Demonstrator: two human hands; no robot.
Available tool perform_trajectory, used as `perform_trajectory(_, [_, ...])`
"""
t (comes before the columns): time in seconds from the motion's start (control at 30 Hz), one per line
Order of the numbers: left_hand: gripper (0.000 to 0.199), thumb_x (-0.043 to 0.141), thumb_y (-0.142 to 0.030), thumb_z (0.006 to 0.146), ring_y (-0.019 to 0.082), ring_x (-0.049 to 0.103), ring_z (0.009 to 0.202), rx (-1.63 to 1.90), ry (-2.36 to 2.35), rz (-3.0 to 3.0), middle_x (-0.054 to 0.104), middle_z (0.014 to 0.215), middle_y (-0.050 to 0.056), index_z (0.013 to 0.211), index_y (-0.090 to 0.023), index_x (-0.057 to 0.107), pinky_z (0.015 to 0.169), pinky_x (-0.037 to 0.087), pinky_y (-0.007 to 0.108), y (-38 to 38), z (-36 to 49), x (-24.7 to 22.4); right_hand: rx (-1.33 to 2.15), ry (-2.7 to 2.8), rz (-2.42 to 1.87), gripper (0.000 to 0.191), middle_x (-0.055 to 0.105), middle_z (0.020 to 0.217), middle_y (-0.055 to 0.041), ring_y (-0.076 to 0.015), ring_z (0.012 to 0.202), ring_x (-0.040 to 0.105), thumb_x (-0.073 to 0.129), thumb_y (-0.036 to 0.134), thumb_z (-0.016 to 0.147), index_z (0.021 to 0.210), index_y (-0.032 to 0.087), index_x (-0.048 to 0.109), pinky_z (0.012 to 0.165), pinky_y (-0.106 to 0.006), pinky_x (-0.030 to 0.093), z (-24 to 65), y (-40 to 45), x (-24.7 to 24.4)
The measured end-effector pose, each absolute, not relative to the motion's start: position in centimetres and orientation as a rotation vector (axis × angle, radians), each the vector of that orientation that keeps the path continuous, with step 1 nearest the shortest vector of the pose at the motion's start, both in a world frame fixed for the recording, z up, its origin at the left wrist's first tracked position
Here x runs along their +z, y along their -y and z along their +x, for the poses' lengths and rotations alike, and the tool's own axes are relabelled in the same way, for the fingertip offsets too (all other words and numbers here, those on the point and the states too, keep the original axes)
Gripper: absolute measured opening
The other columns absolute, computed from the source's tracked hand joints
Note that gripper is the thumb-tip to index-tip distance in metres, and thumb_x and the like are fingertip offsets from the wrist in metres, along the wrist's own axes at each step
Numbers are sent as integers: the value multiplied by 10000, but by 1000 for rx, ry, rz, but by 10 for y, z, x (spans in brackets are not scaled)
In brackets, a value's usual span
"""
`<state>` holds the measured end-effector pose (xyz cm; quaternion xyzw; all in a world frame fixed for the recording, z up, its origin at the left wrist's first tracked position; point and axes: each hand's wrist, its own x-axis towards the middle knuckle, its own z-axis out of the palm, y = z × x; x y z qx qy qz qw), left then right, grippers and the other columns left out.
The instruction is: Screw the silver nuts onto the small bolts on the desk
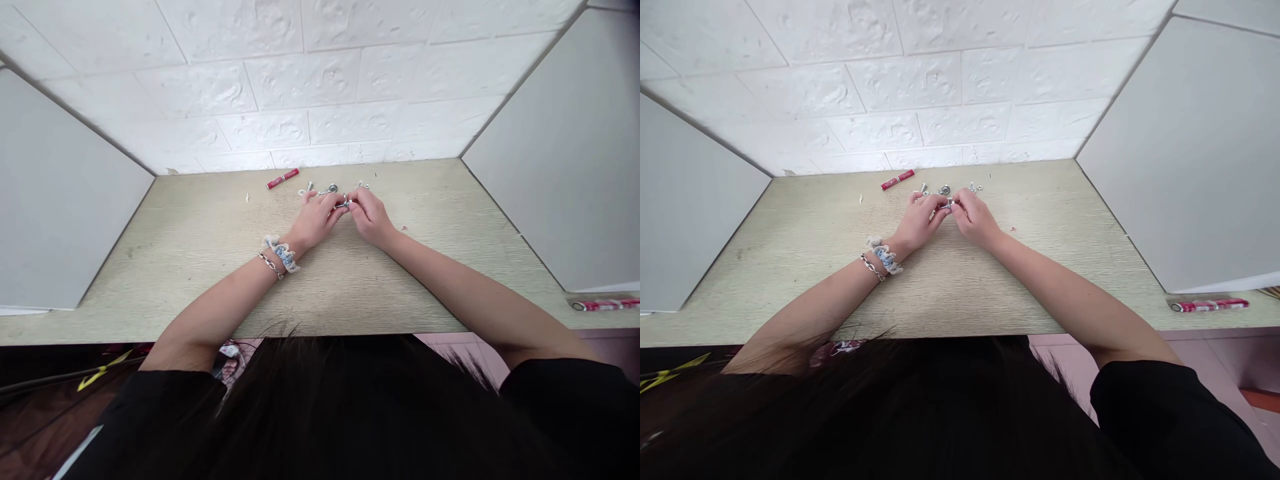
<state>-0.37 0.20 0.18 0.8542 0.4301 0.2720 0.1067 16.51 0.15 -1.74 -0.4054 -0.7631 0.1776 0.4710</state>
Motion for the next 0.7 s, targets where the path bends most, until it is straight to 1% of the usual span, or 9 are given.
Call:
perform_trajectory(0.1, [243,367,-347,1005,171,609,1006,796,-1265,2521,678,1022,21,1066,-218,563,1104,263,395,-2,-4,2,468,1841,-1007,73,530,780,-21,-164,701,479,434,281,854,834,214,456,656,-326,398,165,-2,-19])
perform_trajectory(0.17, [249,367,-353,1006,172,610,1012,787,-1270,2526,679,1021,22,1078,-217,563,1110,255,398,-3,-4,1,502,1830,-1006,41,536,796,-19,-162,708,487,437,239,831,857,215,458,663,-326,409,165,-3,-21])
perform_trajectory(0.3, [266,358,-360,1008,176,612,1022,782,-1298,2527,679,1041,28,1111,-219,558,1108,257,401,-4,-3,0,552,1830,-997,133,555,839,-21,-164,743,514,461,177,791,918,218,464,702,-336,441,167,-2,-22])
perform_trajectory(0.4, [272,349,-357,1011,176,612,1025,786,-1314,2518,680,1049,30,1116,-217,558,1103,263,398,-3,-3,1,546,1834,-976,175,572,888,-24,-157,754,529,481,172,789,958,218,476,726,-342,461,167,0,-23])
perform_trajectory(0.47, [272,350,-355,1011,175,612,1027,781,-1311,2516,682,1045,30,1108,-214,561,1103,263,397,-3,-3,2,553,1810,-961,168,588,935,-30,-152,771,546,489,209,824,992,220,481,749,-345,476,166,0,-26])
perform_trajectory(0.57, [265,365,-355,1006,177,612,1024,786,-1313,2506,684,1044,34,1095,-209,568,1106,259,400,-3,-3,2,584,1675,-981,201,604,1009,-48,-154,821,581,442,342,921,1088,234,471,763,-348,495,163,-8,-25])
perform_trajectory(0.63, [252,384,-353,1001,177,613,1019,796,-1315,2496,685,1046,36,1092,-210,570,1105,258,401,-3,-4,2,604,1571,-1000,290,607,1066,-67,-163,855,605,354,443,972,1162,250,457,745,-352,502,165,-17,-10])
perform_trajectory(0.7, [238,397,-349,999,174,614,1010,796,-1316,2489,688,1040,32,1087,-214,572,1104,260,401,-4,-4,0,622,1556,-978,411,601,1155,-91,-189,915,627,249,525,992,1233,259,449,732,-366,503,175,-20,24])
